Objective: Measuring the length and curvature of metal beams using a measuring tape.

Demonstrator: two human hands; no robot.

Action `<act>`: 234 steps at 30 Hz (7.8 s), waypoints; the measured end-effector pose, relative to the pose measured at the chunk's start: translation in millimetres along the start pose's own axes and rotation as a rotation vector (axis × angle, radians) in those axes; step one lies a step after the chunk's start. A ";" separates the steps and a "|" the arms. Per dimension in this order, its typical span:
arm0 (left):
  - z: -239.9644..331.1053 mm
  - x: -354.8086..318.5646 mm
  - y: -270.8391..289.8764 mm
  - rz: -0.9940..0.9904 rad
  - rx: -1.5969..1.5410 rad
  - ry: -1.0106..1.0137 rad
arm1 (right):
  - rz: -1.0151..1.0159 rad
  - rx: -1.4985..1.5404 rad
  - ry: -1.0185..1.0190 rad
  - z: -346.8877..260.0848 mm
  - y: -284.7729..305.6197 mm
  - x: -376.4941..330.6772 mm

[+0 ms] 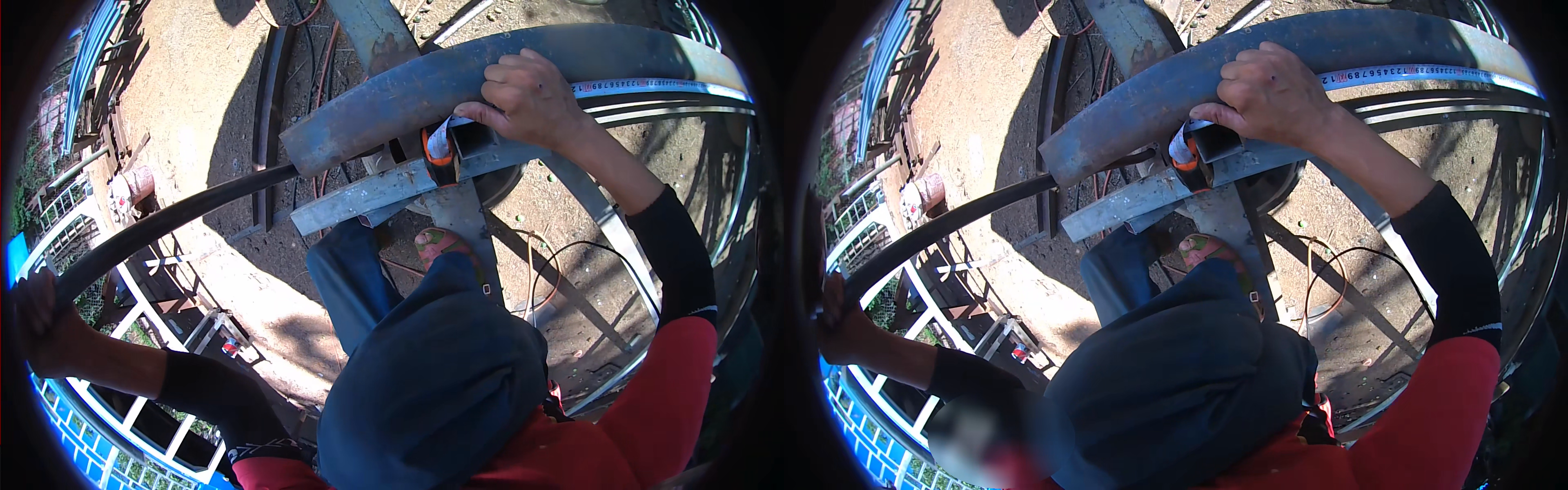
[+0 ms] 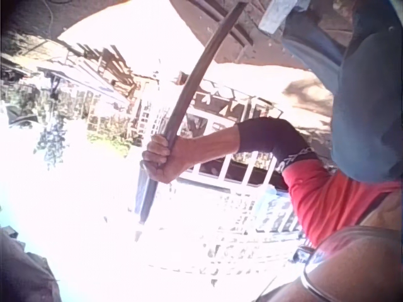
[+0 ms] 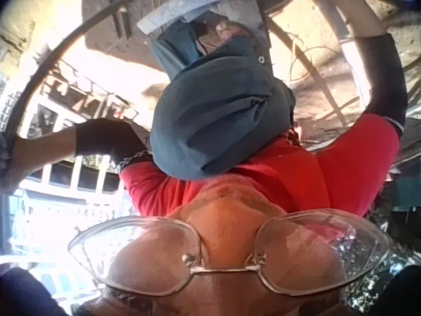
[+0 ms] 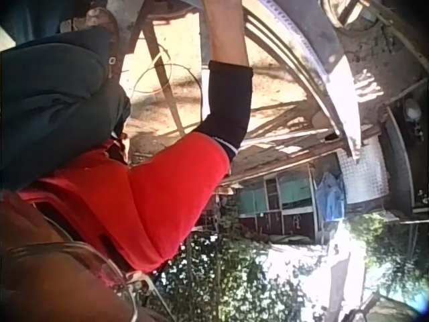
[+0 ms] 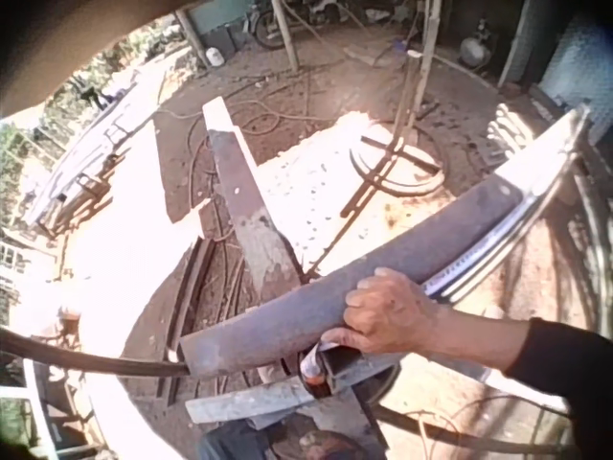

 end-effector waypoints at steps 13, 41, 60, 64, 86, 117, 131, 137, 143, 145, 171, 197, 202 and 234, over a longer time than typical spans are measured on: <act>-15.6 15.4 -68.0 0.053 -0.099 -0.040 | -0.028 0.044 -0.015 6.4 -7.4 -10.2; -2.4 -3.6 -42.0 0.158 -0.104 -0.094 | -0.003 -0.022 0.068 -4.6 -1.8 -2.4; 28.0 -35.1 -104.0 0.087 -0.036 -0.174 | 0.023 0.010 0.020 0.6 0.5 -8.1; -11.7 -21.0 -61.3 0.161 -0.091 -0.091 | 0.007 0.001 -0.002 2.8 -2.6 -8.5; -4.7 -48.5 -49.6 0.130 -0.092 -0.145 | -0.021 -0.030 -0.007 2.4 -1.4 -5.3; -30.4 -44.8 25.0 0.207 -0.061 -0.003 | -0.023 -0.027 0.005 3.3 -5.2 -7.4; -4.9 -42.1 -40.2 0.134 0.003 -0.138 | 0.018 -0.042 0.025 2.1 -5.1 -8.2; 3.3 -39.3 -85.8 0.133 -0.018 -0.118 | 0.010 -0.056 0.018 3.7 -6.4 -8.3; 5.4 -72.5 -64.5 0.248 0.030 -0.186 | 0.079 -0.019 0.043 1.3 -3.2 -10.9; 8.8 -91.7 -44.7 0.253 0.019 -0.178 | 0.078 -0.023 0.047 -0.3 -5.4 -8.3; 22.0 -67.9 -9.1 0.347 -0.004 -0.150 | 0.009 0.007 0.081 -8.3 13.1 -0.6; -7.0 -34.7 -20.3 0.124 -0.111 -0.106 | 0.102 -0.040 0.176 -16.5 20.6 -4.1; -10.5 -32.4 -27.5 0.060 -0.188 -0.106 | 0.636 -0.279 0.534 -36.5 31.1 -29.1; -4.5 -57.8 -21.1 0.182 -0.066 -0.119 | 0.234 -0.103 0.260 -23.1 25.9 -12.3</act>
Point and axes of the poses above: each hand's wrist, its own x-axis towards the middle knuckle, its own y-axis out of the back of the hand, z = x × y, the point moved 10 cm from there along x, towards the middle knuckle, and after that the axes turned 5 degrees about x, right-handed, at the moved point
